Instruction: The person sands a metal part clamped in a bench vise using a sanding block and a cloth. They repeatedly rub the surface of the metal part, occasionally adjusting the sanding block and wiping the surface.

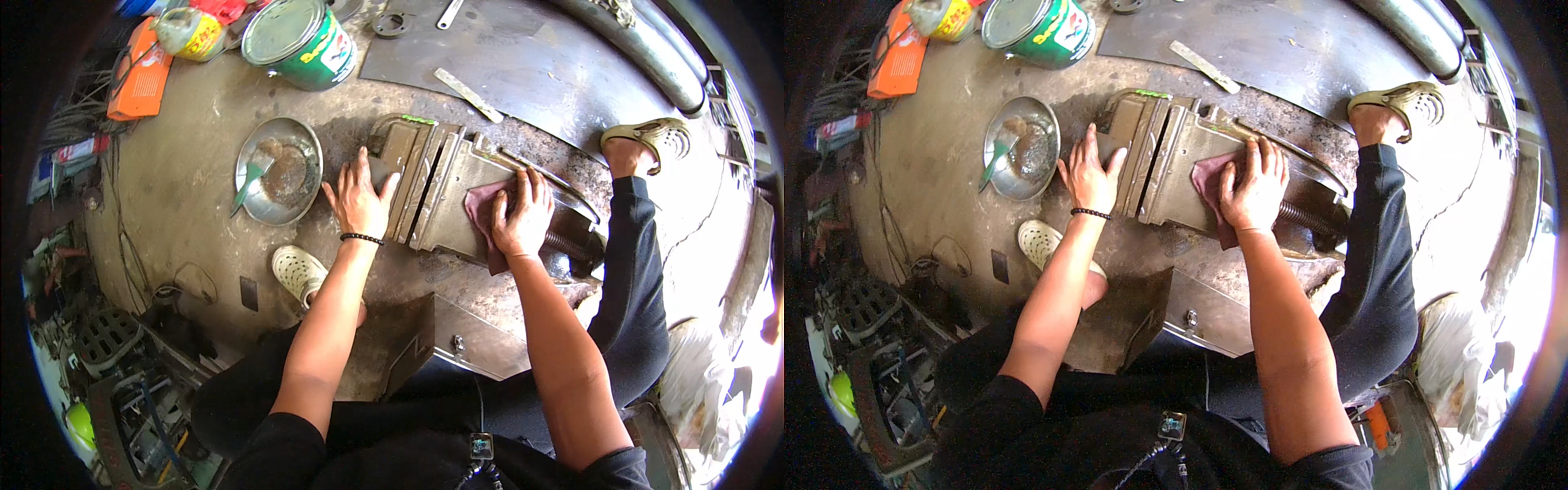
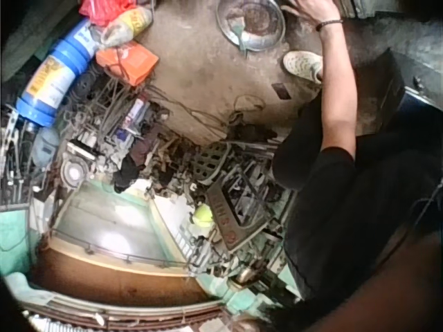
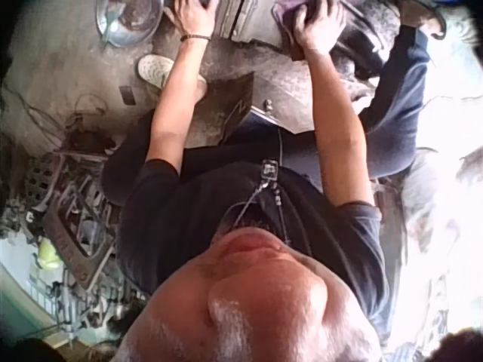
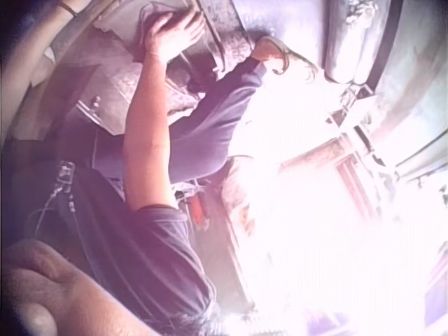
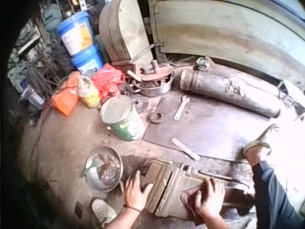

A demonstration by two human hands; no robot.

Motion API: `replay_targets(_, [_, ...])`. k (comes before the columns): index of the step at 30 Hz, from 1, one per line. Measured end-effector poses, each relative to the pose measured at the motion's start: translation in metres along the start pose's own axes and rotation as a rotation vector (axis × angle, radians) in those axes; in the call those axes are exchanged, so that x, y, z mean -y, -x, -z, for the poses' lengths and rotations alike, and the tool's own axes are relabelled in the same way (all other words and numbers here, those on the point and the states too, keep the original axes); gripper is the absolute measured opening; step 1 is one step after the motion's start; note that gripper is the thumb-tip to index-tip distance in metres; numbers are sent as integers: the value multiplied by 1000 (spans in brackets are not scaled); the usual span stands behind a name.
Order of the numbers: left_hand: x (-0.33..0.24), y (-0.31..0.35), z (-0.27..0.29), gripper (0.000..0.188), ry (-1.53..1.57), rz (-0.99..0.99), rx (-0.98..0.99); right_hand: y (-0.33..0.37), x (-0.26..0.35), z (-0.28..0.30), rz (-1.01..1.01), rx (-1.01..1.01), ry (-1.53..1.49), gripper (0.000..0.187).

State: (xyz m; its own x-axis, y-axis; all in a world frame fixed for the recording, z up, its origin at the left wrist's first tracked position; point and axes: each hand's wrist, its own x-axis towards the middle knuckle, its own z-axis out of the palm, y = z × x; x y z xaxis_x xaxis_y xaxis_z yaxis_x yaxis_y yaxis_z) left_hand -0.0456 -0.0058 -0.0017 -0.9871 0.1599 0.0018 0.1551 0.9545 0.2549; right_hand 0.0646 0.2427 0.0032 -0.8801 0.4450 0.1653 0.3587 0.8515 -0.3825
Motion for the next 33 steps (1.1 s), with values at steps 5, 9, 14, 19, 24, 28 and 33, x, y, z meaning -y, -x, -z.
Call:
replay_targets(5, [-26, -52, -10, 78, -27, -33, -25, 0, 0, 0, -12, 8, -13, 54])
replay_targets(9, [-37, -71, -14, 77, -31, -25, -42, -1, 0, 0, -10, 2, -14, 54])
replay_targets(14, [-23, -42, -9, 77, -38, 4, -16, 0, 0, 0, -16, 6, -11, 55])
replay_targets(19, [10, 18, 4, 77, -21, -9, -12, 0, -1, -1, -4, 2, 5, 55])
replay_targets(24, [24, 42, 5, 76, 6, -6, -32, 1, -1, -1, 5, -4, 14, 54])
replay_targets(28, [15, 18, 1, 78, 10, 4, -16, 1, 0, -1, 10, -1, 35, 55])
replay_targets(33, [-15, -45, -9, 79, 57, -53, -73, 0, 0, -1, 6, 25, 36, 57])
